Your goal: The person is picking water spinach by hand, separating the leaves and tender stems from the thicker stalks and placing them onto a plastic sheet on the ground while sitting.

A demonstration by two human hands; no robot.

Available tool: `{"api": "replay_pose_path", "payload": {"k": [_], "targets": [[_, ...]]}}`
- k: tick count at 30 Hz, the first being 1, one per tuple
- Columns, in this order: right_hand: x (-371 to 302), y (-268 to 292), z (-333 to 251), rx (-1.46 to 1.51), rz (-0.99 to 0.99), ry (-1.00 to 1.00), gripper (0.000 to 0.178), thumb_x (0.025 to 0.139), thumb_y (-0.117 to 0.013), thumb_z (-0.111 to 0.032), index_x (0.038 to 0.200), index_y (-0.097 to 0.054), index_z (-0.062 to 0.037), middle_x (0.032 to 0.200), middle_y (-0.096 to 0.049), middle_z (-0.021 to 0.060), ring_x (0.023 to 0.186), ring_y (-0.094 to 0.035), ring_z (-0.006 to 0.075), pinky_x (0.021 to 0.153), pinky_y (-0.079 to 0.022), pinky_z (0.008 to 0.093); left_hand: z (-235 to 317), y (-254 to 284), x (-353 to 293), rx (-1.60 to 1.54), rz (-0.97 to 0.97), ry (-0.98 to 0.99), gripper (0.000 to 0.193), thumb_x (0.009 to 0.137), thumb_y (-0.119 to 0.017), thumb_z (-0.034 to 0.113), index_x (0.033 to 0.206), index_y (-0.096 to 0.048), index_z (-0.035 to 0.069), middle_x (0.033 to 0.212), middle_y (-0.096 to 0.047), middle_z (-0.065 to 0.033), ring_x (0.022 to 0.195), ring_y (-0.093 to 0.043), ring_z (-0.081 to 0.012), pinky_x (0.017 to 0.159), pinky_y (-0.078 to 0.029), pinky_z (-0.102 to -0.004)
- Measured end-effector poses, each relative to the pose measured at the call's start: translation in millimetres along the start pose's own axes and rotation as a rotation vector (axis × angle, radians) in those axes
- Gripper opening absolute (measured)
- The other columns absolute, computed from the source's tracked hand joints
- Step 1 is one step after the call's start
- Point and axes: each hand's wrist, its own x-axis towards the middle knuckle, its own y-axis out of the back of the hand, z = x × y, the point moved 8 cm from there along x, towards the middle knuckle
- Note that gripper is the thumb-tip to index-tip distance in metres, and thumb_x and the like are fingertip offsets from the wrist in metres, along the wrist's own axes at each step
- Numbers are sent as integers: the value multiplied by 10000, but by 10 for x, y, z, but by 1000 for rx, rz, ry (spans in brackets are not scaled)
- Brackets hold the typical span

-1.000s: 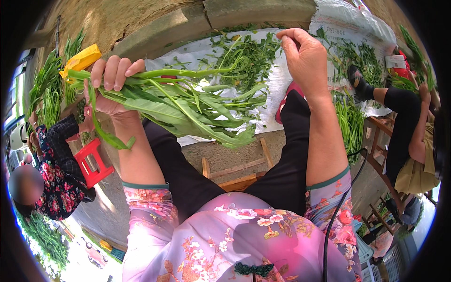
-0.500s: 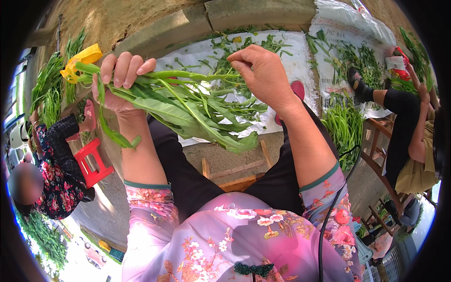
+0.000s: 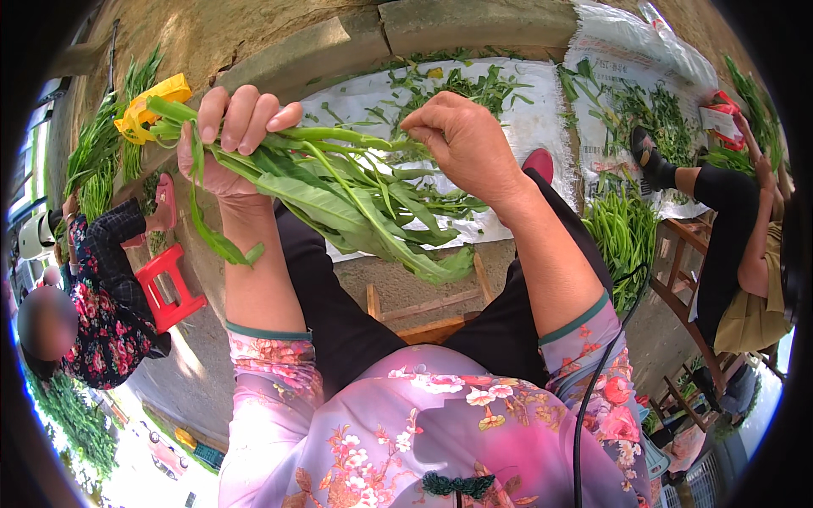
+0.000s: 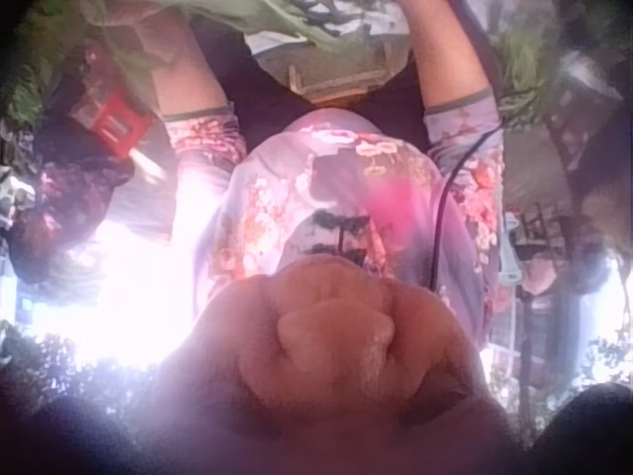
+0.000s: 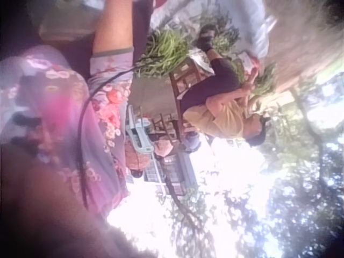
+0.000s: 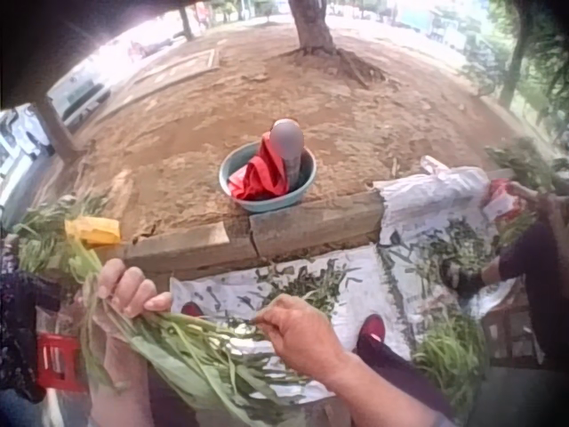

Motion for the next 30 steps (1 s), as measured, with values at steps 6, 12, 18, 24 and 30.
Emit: {"api": "replay_pose_path", "payload": {"k": [6,12,18,24,30], "targets": [[-24,3,-67,-90,-22,63,73,806,-647,-70,872,-677,-59,823,-618,82,786,-611,269,686,-498,350,4,-30,15,20,9,3,198,861,-594,301,719,-517,187,659,-424,74,639,-407,-63,788,-317,-287],[-53,-32,-151,-183,-16,119,81,781,-596,-125,770,-647,-63,790,-605,79,821,-597,274,695,-481,398,-17,-51,17,33,7,10,198,862,-593,307,725,-517,187,662,-420,73,640,-401,-64,786,-314,-287],[-52,-60,-63,-172,-28,-13,90,738,-564,-115,731,-619,-43,750,-611,119,731,-604,313,654,-470,438,-52,-83,24,85,-12,45,202,870,-587,320,732,-514,191,672,-421,73,642,-398,-64,784,-311,-288],[-66,-5,150,-23,-49,-326,136,698,-570,-148,702,-631,-26,731,-646,156,701,-625,331,669,-499,426,-94,-122,39,119,-36,65,209,875,-583,328,732,-513,192,674,-423,73,647,-404,-67,785,-311,-291],[-71,132,338,-32,35,-412,153,705,-585,-167,706,-647,-28,710,-655,147,678,-637,312,661,-508,401,-10,-147,42,85,-16,30,200,857,-607,312,723,-528,186,669,-444,70,641,-416,-70,773,-308,-281]]}}
